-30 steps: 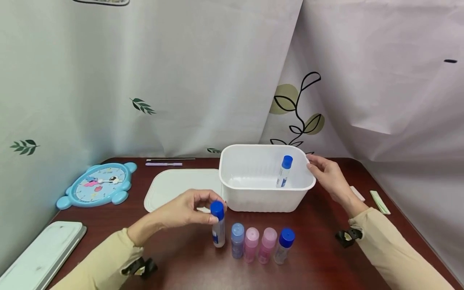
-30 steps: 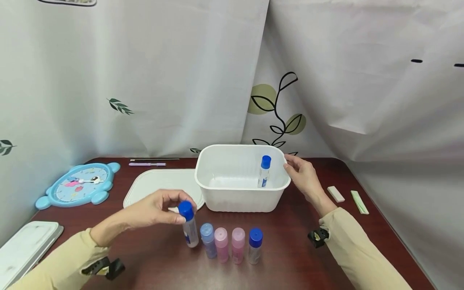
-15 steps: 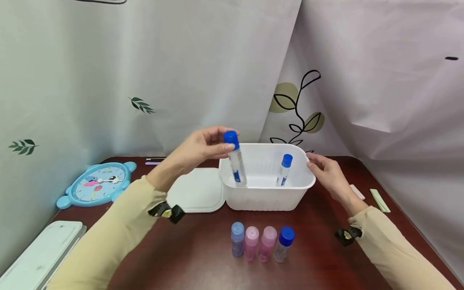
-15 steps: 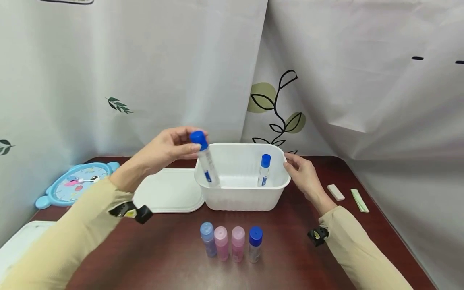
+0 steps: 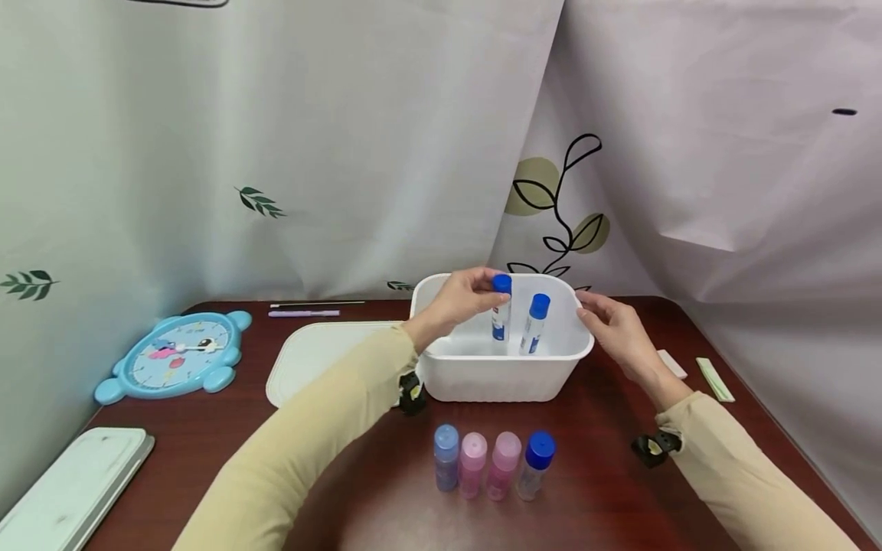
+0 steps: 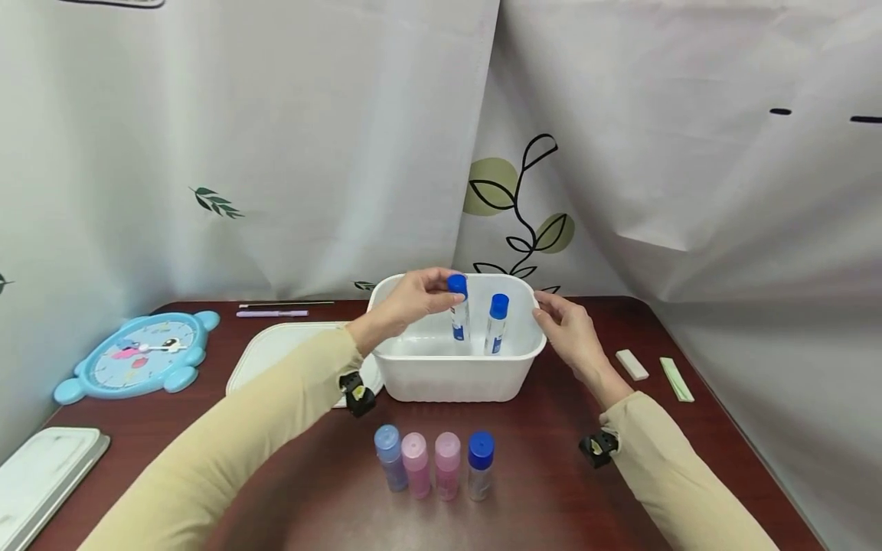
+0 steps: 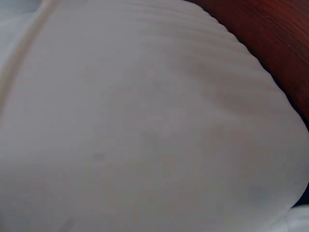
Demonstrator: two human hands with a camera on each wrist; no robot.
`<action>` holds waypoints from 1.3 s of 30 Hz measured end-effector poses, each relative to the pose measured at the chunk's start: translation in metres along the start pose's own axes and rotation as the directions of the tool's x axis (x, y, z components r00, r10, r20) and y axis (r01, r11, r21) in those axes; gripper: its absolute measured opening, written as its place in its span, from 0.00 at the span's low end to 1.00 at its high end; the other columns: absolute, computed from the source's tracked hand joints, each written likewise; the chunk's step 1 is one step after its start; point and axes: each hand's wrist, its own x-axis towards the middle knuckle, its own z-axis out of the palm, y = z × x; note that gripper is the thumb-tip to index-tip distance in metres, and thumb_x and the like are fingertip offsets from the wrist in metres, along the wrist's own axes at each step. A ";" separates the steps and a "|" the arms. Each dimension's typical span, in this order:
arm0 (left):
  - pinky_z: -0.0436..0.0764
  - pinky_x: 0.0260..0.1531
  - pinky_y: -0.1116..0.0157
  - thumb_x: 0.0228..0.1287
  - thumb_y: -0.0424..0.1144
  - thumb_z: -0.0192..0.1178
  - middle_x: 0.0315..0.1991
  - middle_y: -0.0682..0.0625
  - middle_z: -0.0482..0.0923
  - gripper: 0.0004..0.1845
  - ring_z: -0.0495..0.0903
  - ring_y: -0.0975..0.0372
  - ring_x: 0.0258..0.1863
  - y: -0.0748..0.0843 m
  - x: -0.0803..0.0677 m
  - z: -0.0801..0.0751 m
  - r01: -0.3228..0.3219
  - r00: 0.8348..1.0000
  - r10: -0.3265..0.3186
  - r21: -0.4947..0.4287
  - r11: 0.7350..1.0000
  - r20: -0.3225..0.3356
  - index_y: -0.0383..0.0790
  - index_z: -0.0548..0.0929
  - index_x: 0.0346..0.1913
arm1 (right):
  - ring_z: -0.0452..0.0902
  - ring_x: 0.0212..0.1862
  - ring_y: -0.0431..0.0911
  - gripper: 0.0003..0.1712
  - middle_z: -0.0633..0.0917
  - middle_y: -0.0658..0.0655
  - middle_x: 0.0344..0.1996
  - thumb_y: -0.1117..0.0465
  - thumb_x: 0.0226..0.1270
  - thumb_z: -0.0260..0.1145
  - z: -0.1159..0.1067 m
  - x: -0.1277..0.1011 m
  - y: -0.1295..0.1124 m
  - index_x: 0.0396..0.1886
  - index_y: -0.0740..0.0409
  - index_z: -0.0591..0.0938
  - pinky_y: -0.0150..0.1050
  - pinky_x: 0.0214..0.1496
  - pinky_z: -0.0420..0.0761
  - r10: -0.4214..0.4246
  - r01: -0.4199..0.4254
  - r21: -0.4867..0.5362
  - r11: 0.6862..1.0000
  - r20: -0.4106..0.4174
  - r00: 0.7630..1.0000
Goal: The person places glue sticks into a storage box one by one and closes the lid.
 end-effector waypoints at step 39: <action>0.77 0.53 0.63 0.61 0.33 0.62 0.55 0.37 0.76 0.20 0.77 0.54 0.54 0.002 -0.095 -0.041 -0.110 0.944 0.117 -0.041 0.993 0.309 0.32 0.75 0.56 | 0.73 0.54 0.61 0.26 0.74 0.74 0.56 0.61 0.74 0.51 -0.002 -0.002 -0.002 0.65 0.72 0.64 0.16 0.41 0.73 -0.016 0.015 0.012 1.000 0.007 1.000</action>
